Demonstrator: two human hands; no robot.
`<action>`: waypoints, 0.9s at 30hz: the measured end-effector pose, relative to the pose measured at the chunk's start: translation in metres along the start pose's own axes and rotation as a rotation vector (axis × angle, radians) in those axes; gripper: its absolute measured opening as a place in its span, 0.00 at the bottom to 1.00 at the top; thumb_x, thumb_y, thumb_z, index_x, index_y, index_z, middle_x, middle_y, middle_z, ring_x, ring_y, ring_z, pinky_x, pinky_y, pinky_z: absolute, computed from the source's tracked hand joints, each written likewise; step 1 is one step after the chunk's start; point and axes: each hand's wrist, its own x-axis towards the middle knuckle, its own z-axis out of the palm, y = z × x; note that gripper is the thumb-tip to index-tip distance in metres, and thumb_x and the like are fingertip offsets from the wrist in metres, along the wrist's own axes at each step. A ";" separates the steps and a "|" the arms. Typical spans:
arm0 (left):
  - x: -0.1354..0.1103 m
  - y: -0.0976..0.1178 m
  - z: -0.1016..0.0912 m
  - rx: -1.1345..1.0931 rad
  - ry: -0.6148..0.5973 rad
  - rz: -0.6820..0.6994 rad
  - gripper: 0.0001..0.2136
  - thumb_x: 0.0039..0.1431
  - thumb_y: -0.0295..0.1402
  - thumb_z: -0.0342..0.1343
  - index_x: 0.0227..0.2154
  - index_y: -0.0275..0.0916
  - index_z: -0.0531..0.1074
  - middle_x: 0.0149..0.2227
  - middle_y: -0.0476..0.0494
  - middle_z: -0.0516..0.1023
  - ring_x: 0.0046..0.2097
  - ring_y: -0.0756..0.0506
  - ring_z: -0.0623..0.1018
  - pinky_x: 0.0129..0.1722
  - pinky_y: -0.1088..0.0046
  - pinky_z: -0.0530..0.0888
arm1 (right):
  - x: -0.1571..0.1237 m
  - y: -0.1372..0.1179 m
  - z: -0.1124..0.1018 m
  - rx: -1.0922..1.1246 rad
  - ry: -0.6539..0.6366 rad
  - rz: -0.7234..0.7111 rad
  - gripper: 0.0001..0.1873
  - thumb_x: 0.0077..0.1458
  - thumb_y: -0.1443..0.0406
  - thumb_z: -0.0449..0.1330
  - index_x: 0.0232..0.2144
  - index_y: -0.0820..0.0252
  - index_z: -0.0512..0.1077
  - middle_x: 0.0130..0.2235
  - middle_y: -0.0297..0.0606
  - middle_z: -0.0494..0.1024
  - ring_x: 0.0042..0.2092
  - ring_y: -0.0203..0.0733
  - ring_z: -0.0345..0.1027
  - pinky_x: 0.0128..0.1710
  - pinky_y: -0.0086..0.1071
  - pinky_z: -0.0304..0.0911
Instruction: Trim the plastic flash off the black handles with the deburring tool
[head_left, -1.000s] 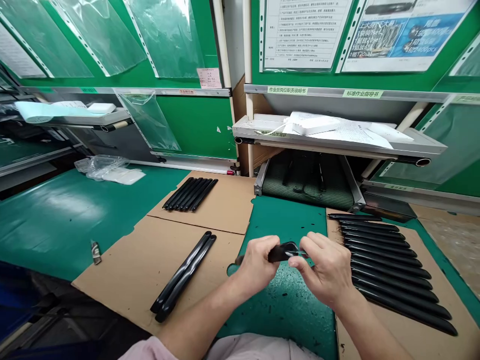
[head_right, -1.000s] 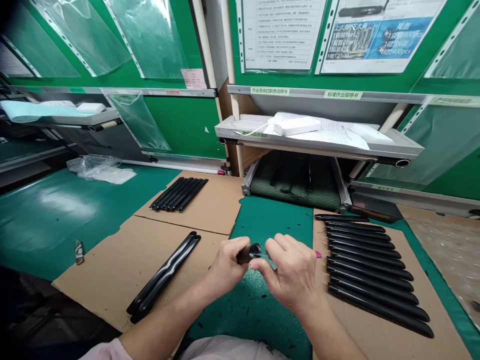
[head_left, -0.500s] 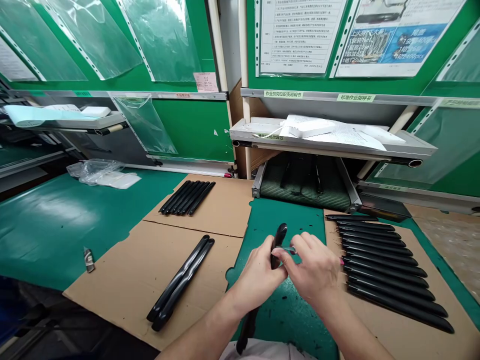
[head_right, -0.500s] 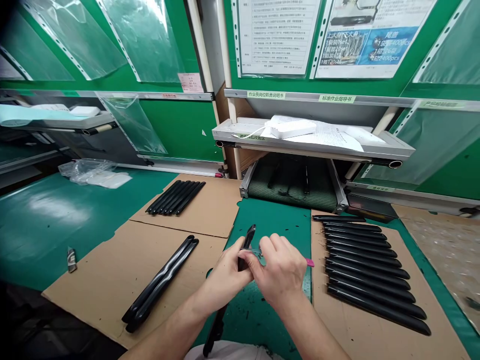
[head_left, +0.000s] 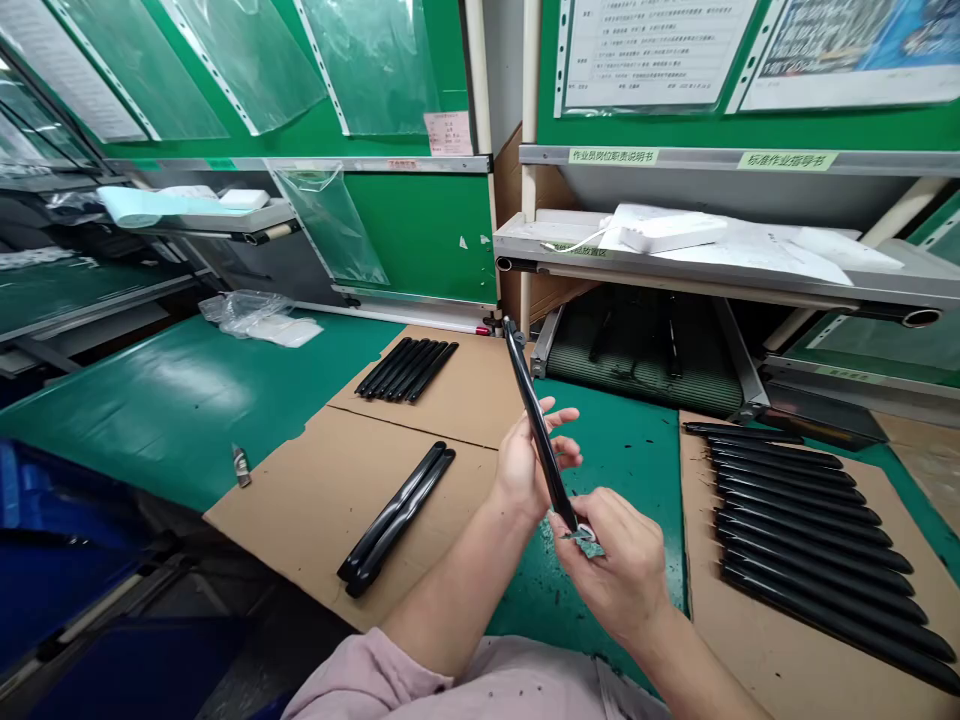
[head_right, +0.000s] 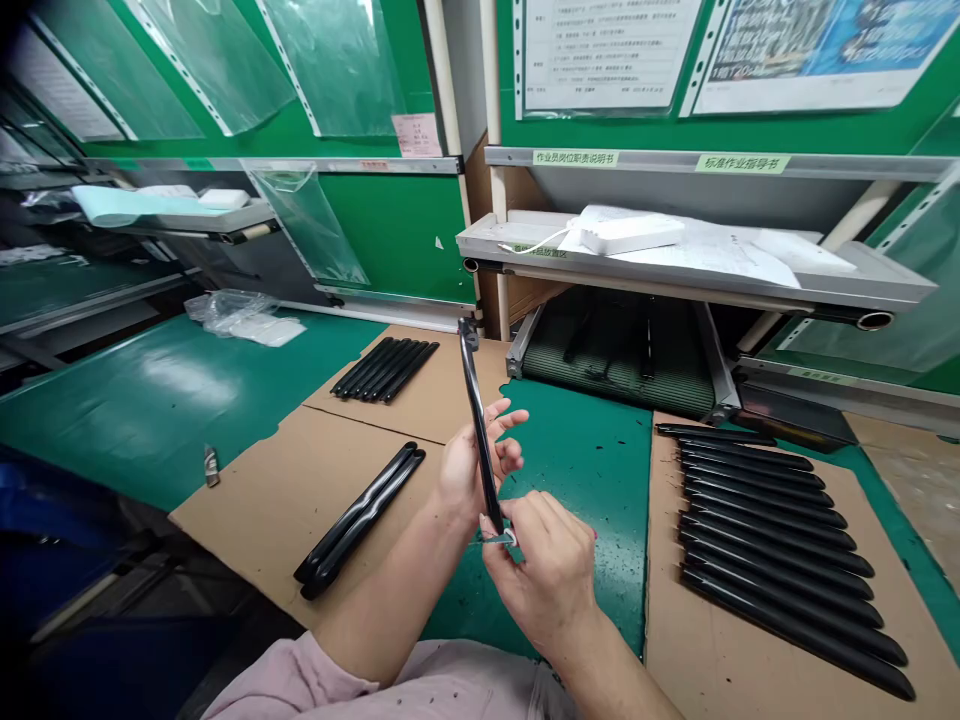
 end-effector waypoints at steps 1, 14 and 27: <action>-0.004 0.000 0.001 -0.080 0.021 -0.022 0.14 0.63 0.42 0.49 0.45 0.39 0.65 0.34 0.47 0.73 0.20 0.54 0.67 0.20 0.76 0.67 | -0.004 0.000 0.004 -0.021 -0.019 -0.010 0.07 0.61 0.70 0.55 0.29 0.58 0.66 0.24 0.31 0.63 0.26 0.36 0.55 0.27 0.33 0.48; -0.004 0.012 0.005 -0.016 -0.170 0.093 0.17 0.60 0.51 0.52 0.34 0.40 0.65 0.16 0.61 0.52 0.14 0.57 0.49 0.12 0.82 0.48 | 0.006 0.015 -0.015 -0.307 -0.322 -0.142 0.28 0.62 0.42 0.49 0.25 0.58 0.63 0.26 0.35 0.65 0.29 0.40 0.57 0.28 0.36 0.44; -0.003 0.010 0.007 -0.023 -0.191 0.077 0.19 0.62 0.53 0.47 0.31 0.40 0.63 0.15 0.61 0.50 0.13 0.57 0.48 0.11 0.83 0.47 | -0.020 0.013 -0.027 0.251 -0.017 0.249 0.10 0.59 0.66 0.63 0.44 0.53 0.76 0.38 0.37 0.76 0.37 0.40 0.70 0.34 0.32 0.67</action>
